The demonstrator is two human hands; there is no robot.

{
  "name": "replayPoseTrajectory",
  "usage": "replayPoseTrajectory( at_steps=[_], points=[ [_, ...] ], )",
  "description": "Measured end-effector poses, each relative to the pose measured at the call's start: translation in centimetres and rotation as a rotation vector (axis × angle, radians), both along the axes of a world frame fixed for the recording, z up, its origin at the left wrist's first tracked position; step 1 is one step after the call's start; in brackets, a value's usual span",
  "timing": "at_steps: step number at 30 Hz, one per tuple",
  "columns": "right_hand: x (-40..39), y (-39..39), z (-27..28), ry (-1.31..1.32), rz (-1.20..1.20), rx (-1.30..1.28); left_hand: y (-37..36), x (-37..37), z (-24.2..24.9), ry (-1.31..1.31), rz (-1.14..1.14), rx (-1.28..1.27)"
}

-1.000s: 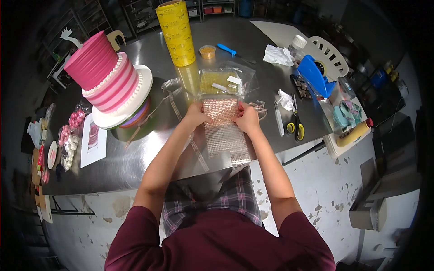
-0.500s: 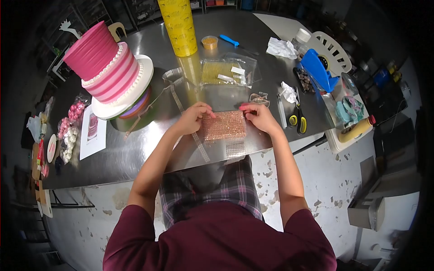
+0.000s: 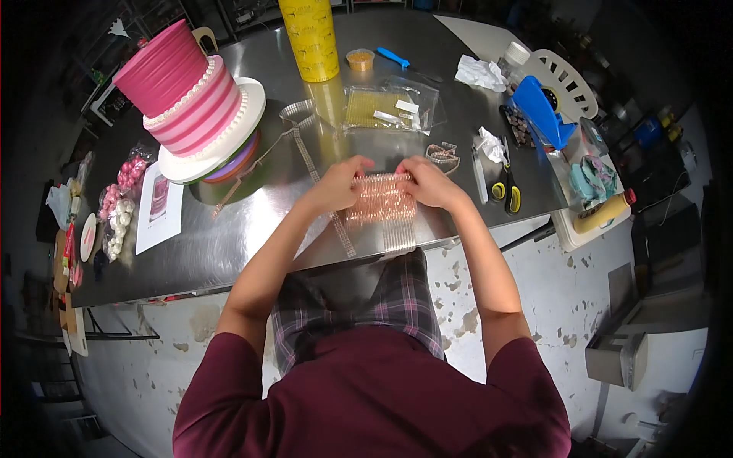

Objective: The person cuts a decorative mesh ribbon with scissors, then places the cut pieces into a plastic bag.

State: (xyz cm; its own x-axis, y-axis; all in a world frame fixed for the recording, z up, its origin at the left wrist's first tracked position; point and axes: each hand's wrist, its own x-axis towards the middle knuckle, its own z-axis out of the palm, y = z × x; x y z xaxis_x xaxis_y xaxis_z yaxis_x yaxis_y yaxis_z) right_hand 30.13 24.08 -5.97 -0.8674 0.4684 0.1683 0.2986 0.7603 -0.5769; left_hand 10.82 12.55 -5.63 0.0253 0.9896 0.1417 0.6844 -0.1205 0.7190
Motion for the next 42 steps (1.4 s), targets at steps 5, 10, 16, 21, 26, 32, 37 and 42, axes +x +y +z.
replayPoseTrajectory(
  at_steps=[5, 10, 16, 21, 26, 32, 37, 42],
  points=[
    [0.3, -1.2, 1.0, 0.318, -0.175, -0.029, -0.1, 1.3, 0.8, 0.092, 0.145, 0.434],
    [3.2, -3.5, 1.4, 0.28, 0.017, -0.099, -2.8, 2.1, 0.0, 0.115, 0.043, 0.267],
    [4.0, -2.7, -0.8, 0.173, 0.081, -0.26, -4.3, 2.3, -1.1, 0.18, -0.136, 0.244],
    [2.3, -2.4, 1.4, 0.036, -0.037, -0.166, -2.3, 1.5, -1.3, 0.235, 0.016, 0.202],
    [1.1, -2.4, 1.6, 0.051, -0.084, -0.007, -1.2, 2.1, 1.2, -0.011, 0.18, 0.059],
    [1.9, -3.4, 0.9, 0.352, -0.146, 0.016, -2.2, 3.3, -0.3, 0.183, 0.158, 0.504],
    [4.8, -4.1, 0.6, 0.206, 0.055, -0.079, -5.3, 5.7, -1.4, 0.171, 0.002, 0.352],
    [5.0, -2.8, -0.3, 0.149, 0.027, -0.097, -5.1, 5.2, -2.0, 0.128, -0.001, 0.37]
  ],
)
